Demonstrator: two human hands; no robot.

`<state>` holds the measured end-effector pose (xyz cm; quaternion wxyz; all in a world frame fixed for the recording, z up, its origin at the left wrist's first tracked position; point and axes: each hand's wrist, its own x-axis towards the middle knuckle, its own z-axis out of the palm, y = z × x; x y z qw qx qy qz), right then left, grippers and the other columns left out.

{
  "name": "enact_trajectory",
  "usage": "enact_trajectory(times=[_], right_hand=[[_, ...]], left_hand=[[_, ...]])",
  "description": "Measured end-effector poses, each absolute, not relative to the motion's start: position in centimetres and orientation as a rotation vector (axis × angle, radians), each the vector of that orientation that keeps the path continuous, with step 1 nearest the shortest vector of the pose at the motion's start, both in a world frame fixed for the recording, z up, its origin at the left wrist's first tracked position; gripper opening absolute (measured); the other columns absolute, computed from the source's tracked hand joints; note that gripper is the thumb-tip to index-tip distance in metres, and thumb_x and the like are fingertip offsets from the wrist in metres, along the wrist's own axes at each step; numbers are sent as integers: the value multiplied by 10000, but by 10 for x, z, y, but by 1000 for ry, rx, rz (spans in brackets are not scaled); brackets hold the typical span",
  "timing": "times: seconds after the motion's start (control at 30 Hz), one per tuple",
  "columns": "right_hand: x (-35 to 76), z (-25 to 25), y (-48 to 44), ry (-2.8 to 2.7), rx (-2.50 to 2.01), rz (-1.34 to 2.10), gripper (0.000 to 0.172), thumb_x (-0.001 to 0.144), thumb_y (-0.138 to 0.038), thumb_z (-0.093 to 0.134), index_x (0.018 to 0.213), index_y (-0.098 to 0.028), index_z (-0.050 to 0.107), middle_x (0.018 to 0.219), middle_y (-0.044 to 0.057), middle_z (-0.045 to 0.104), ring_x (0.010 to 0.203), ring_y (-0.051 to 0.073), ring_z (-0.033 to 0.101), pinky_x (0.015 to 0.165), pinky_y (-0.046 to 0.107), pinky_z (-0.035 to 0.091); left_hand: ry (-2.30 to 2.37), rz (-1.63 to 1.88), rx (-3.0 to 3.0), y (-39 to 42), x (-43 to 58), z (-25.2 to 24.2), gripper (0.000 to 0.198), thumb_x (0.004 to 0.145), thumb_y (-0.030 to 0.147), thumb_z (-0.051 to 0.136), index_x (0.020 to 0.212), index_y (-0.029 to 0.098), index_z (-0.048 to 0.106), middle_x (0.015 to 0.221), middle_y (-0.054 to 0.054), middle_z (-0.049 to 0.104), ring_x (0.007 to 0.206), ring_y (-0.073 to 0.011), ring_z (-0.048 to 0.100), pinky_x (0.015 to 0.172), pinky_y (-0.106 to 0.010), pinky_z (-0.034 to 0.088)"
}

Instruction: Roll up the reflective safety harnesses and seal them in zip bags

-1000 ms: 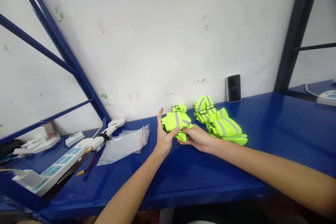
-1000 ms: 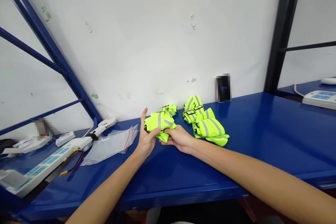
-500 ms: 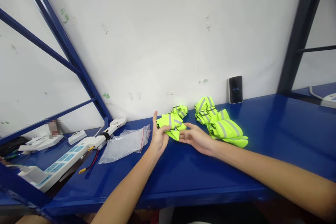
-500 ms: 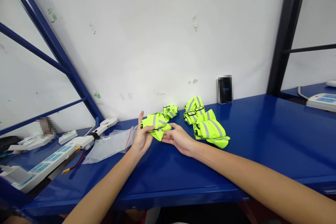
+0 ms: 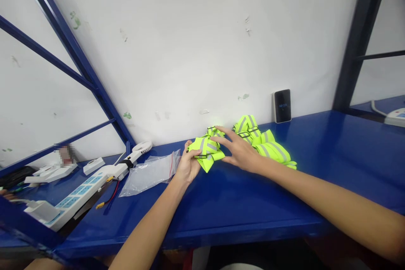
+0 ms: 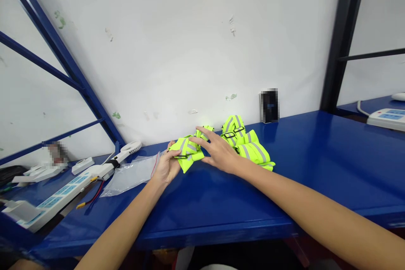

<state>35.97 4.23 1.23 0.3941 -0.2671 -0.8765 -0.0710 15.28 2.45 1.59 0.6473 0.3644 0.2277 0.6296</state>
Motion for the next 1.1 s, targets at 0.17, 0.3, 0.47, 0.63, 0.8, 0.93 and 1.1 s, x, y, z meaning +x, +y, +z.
enact_trajectory(times=[0.17, 0.3, 0.47, 0.63, 0.8, 0.93, 1.1], right_hand=[[368, 17, 51, -2418, -418, -306, 616, 819, -239, 681, 1389, -281, 450, 1517, 90, 353, 1407, 300, 289, 1127, 494, 309], [364, 10, 52, -2449, -385, -127, 480, 895, -337, 589, 1358, -256, 492, 1433, 81, 485, 1369, 261, 375, 1120, 461, 345], [353, 7, 43, -2335, -424, 10, 358, 940, -349, 508, 1273, -227, 558, 1315, 86, 584, 1310, 243, 438, 1092, 444, 378], [342, 10, 38, -2076, -530, 76, 249, 970, -307, 448, 1121, -207, 618, 1093, 86, 665, 1085, 221, 567, 953, 388, 457], [335, 11, 40, -1988, -629, -21, 273, 981, -298, 405, 933, -167, 639, 879, 84, 664, 856, 207, 585, 806, 329, 450], [337, 13, 42, -1864, -707, 62, 286, 975, -327, 417, 854, -176, 627, 809, 51, 655, 759, 182, 591, 724, 285, 418], [340, 12, 44, -1639, -894, 270, 333, 964, -386, 405, 811, -181, 618, 675, 2, 605, 605, 157, 543, 604, 265, 371]], left_hand=[[566, 1333, 835, 22, 159, 10, 491, 561, 25, 678, 930, 229, 426, 893, 24, 618, 837, -152, 624, 816, -301, 463], [578, 1288, 834, 24, 161, 3, 486, 563, 12, 658, 929, 229, 422, 850, 35, 596, 772, -140, 616, 738, -285, 483], [589, 1282, 821, 22, 161, 8, 546, 579, 10, 659, 1010, 243, 417, 908, 18, 603, 784, -134, 621, 697, -261, 500], [686, 1274, 953, 15, 173, 13, 501, 779, 286, 668, 1174, 336, 364, 1038, 8, 591, 819, -153, 642, 716, -357, 557], [828, 1365, 1218, 15, 186, -1, 364, 868, 561, 494, 1111, 308, 397, 978, 7, 588, 724, -153, 668, 630, -366, 583], [696, 1279, 1220, 14, 184, -3, 455, 837, 585, 503, 1141, 262, 400, 1016, -29, 619, 704, -177, 703, 720, -385, 580], [670, 1154, 1318, 10, 180, 3, 725, 757, 322, 671, 1359, 327, 268, 1214, -55, 566, 815, -203, 724, 832, -358, 551]])
